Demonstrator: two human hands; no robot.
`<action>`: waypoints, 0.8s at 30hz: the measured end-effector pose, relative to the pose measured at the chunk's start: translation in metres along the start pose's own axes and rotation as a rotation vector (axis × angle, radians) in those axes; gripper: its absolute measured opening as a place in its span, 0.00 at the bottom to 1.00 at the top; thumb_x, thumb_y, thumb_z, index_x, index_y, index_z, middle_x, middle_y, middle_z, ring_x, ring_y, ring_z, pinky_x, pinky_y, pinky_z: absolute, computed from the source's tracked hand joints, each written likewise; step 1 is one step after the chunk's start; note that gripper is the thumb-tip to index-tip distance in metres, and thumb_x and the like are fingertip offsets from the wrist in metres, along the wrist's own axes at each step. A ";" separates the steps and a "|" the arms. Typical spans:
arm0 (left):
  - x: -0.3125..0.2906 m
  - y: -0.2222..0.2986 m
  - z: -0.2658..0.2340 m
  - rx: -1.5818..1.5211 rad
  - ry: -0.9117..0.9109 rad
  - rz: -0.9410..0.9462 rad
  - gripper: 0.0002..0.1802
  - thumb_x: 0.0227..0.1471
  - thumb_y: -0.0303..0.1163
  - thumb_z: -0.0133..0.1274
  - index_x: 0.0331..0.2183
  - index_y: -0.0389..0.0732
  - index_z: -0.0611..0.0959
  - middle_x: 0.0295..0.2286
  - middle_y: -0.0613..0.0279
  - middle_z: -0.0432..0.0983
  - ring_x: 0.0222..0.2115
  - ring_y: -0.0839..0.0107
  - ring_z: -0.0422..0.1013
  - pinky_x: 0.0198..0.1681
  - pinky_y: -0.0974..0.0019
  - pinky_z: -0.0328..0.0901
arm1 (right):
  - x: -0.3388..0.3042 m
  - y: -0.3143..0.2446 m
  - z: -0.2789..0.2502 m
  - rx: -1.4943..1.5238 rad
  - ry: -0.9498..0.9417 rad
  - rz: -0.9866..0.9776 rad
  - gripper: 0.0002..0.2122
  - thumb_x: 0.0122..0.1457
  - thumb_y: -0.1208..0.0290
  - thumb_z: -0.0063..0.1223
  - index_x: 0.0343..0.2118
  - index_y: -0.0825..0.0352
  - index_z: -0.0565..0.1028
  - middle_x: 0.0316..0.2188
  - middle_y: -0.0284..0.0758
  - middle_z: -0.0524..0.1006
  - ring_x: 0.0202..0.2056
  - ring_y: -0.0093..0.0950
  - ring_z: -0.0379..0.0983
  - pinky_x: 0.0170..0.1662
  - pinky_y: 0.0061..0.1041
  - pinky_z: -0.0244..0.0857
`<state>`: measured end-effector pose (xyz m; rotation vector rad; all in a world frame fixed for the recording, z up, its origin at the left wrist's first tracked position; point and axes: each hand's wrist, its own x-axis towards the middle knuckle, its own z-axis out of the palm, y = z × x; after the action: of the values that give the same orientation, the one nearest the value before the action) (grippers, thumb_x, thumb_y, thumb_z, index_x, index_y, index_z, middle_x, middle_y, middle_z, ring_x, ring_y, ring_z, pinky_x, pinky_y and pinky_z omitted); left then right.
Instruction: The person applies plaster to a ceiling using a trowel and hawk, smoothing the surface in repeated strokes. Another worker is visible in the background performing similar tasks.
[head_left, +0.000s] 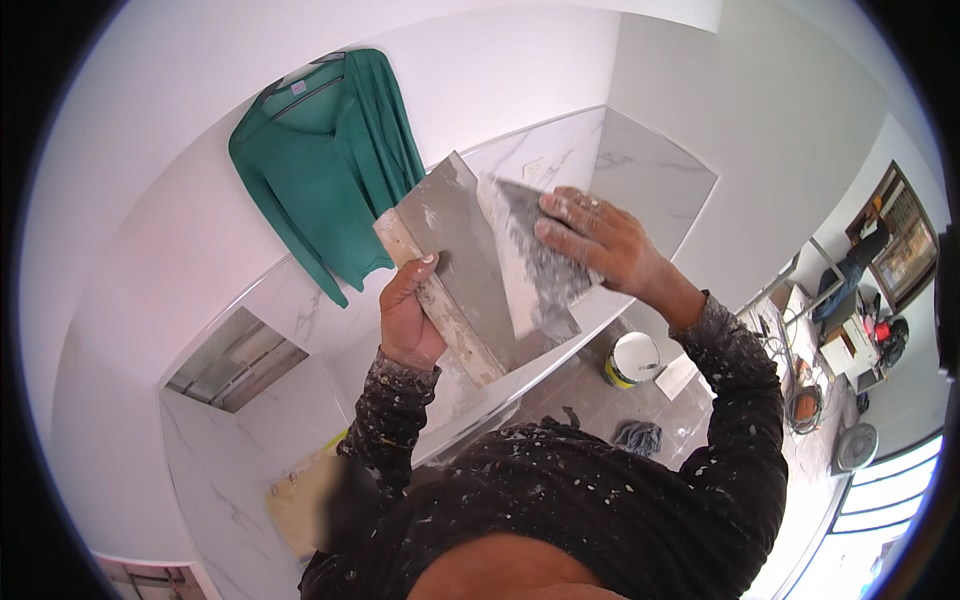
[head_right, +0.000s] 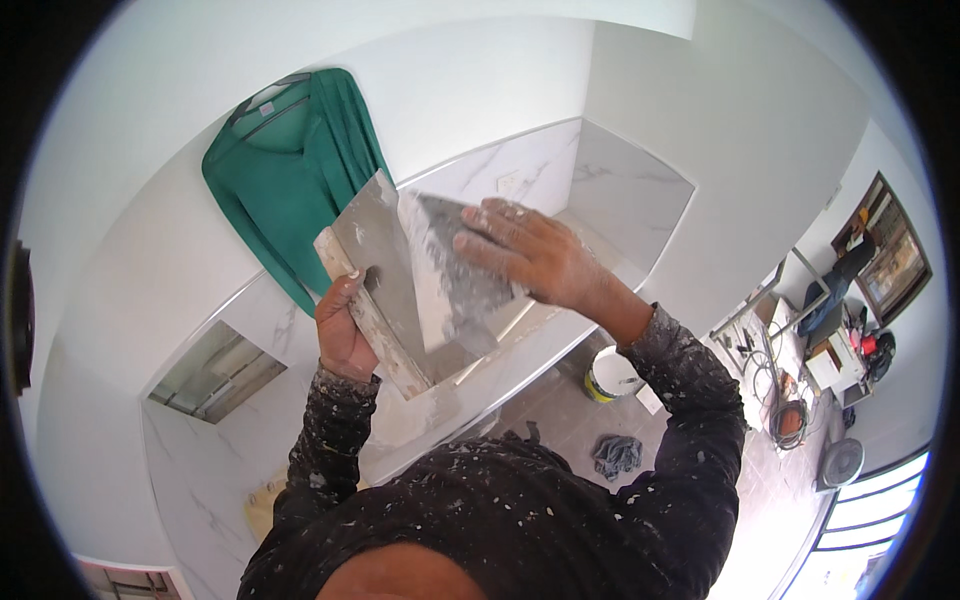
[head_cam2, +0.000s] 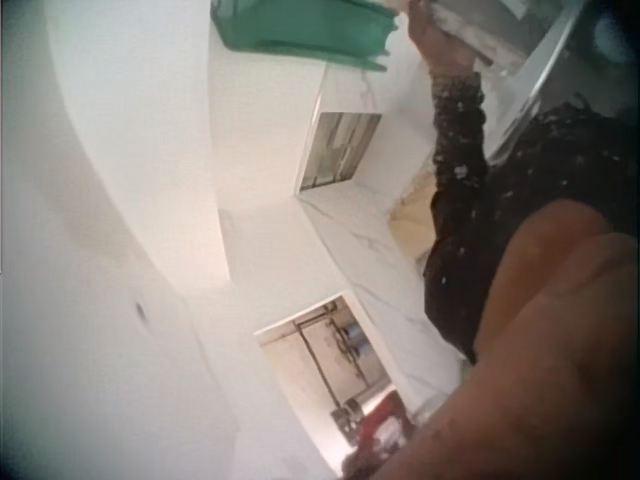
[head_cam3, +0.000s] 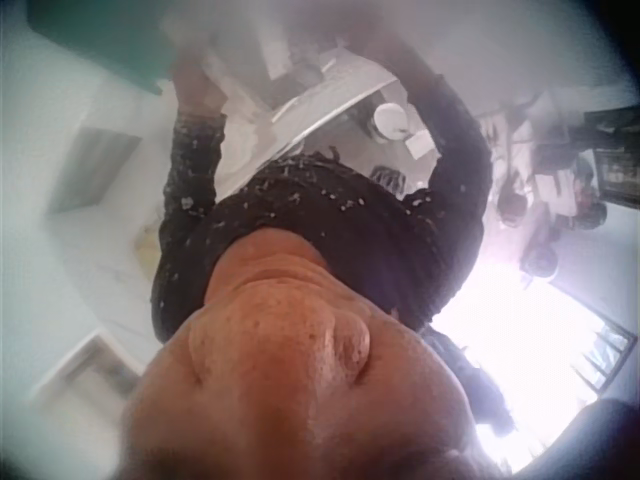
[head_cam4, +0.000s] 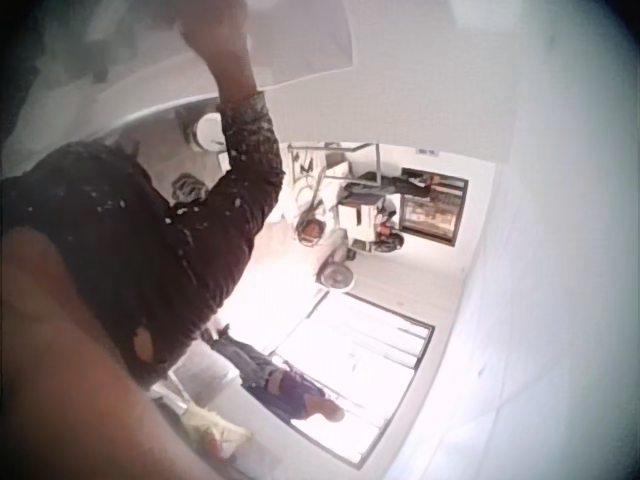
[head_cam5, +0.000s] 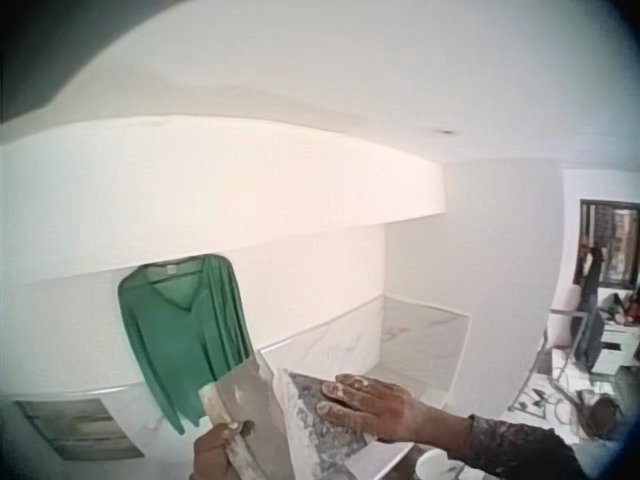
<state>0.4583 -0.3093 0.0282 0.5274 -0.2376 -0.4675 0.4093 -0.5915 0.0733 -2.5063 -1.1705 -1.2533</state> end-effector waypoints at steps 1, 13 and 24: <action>-0.002 0.001 -0.002 -0.013 -0.036 -0.009 0.17 0.54 0.28 0.51 0.46 0.34 0.76 0.38 0.57 0.77 0.39 0.62 0.75 0.48 0.57 0.70 | 0.001 0.008 0.002 -0.023 0.022 0.041 0.32 0.41 0.73 0.63 0.55 0.59 0.72 0.57 0.41 0.70 0.55 0.43 0.69 0.56 0.40 0.67; -0.019 0.036 0.019 0.609 -0.209 0.825 0.26 0.49 0.21 0.58 0.52 0.37 0.73 0.50 0.58 0.70 0.52 0.63 0.66 0.58 0.57 0.58 | 0.003 -0.014 0.007 1.746 0.466 1.017 0.09 0.61 0.69 0.45 0.33 0.70 0.73 0.23 0.38 0.77 0.23 0.28 0.75 0.26 0.23 0.68; -0.013 0.044 0.015 1.289 -0.354 1.177 0.16 0.48 0.20 0.60 0.42 0.43 0.83 0.46 0.56 0.79 0.48 0.59 0.73 0.58 0.52 0.57 | 0.064 -0.035 0.011 2.025 0.394 0.931 0.14 0.61 0.71 0.42 0.42 0.77 0.71 0.29 0.44 0.79 0.25 0.32 0.78 0.27 0.26 0.74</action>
<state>0.4584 -0.2758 0.0632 1.4057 -1.1361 0.8565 0.4157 -0.5246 0.1045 -0.7986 -0.3770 0.0534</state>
